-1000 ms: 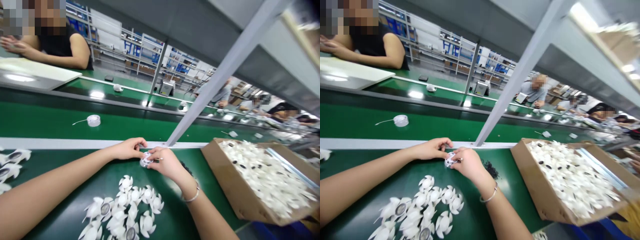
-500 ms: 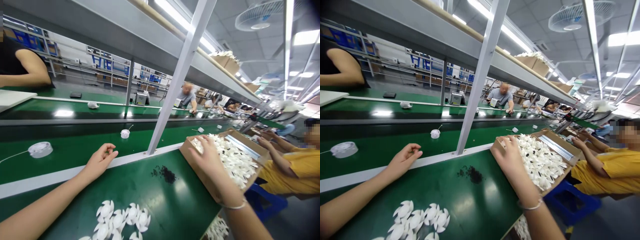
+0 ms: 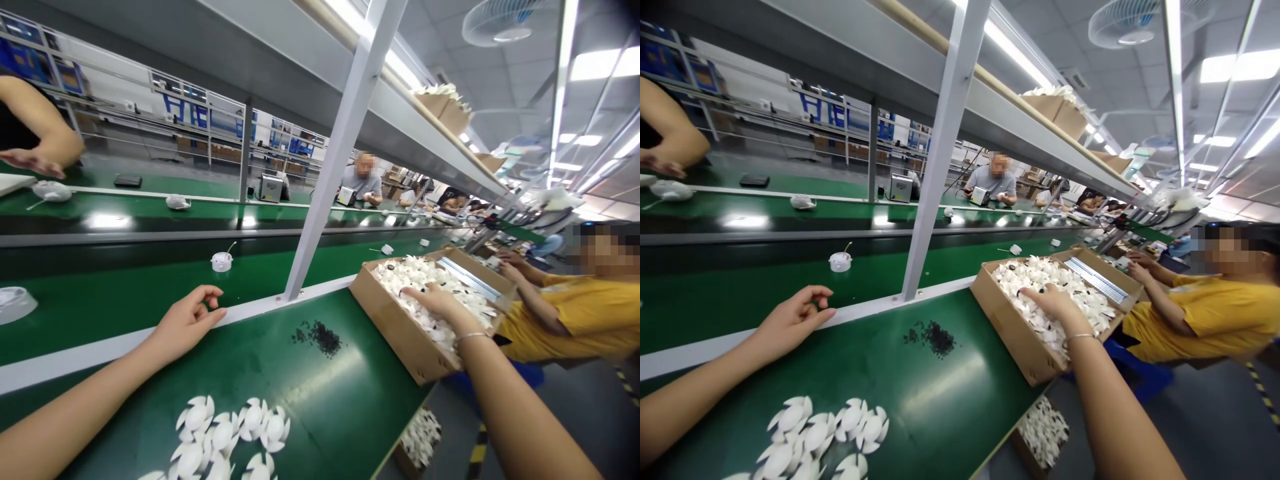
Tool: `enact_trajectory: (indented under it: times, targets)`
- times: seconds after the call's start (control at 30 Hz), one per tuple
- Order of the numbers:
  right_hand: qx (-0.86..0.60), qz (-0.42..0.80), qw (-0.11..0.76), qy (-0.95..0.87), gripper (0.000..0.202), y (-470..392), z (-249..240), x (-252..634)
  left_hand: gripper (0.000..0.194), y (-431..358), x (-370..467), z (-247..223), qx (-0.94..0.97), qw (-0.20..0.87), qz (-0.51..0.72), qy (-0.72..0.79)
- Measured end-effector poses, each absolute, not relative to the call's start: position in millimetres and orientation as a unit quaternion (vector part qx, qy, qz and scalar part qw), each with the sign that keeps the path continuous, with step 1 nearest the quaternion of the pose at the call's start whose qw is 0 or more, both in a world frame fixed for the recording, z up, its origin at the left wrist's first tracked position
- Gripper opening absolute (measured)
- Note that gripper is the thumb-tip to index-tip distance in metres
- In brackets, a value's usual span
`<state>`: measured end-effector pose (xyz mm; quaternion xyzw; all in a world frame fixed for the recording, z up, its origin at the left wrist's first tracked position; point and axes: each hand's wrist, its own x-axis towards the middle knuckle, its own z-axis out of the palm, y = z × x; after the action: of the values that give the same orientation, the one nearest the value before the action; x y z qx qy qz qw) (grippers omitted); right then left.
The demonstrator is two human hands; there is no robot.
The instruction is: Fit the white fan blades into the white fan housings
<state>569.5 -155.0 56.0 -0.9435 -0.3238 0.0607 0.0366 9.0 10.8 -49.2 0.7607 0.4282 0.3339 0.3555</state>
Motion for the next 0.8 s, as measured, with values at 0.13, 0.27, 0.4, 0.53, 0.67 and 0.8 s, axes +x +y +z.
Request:
enact_trajectory:
  times: [0.13, 0.27, 0.4, 0.53, 0.67, 0.8]
  targets:
    - [-0.935, 0.074, 0.035, -0.344, 0.109, -154, 60, 573, 0.049, 11, 9, -48, 0.764, 0.352, 0.327, 0.43]
    - [-0.937, 0.063, 0.037, -0.341, 0.104, -159, 58, 567, 0.051, 10, 10, -46, 0.768, 0.347, 0.314, 0.437]
    - [-0.942, 0.029, 0.053, -0.329, 0.098, -164, 53, 560, 0.047, 11, 10, -45, 0.758, 0.343, 0.304, 0.464]
    - [-0.955, -0.012, 0.07, -0.287, 0.101, -166, 51, 551, 0.046, 12, 10, -43, 0.754, 0.343, 0.292, 0.478]
    - [-0.953, 0.001, 0.079, -0.292, 0.104, -166, 53, 553, 0.052, 14, 8, -46, 0.756, 0.334, 0.287, 0.485]
    - [-0.949, 0.033, 0.083, -0.304, 0.112, -163, 56, 562, 0.059, 21, 5, -52, 0.759, 0.334, 0.276, 0.487]
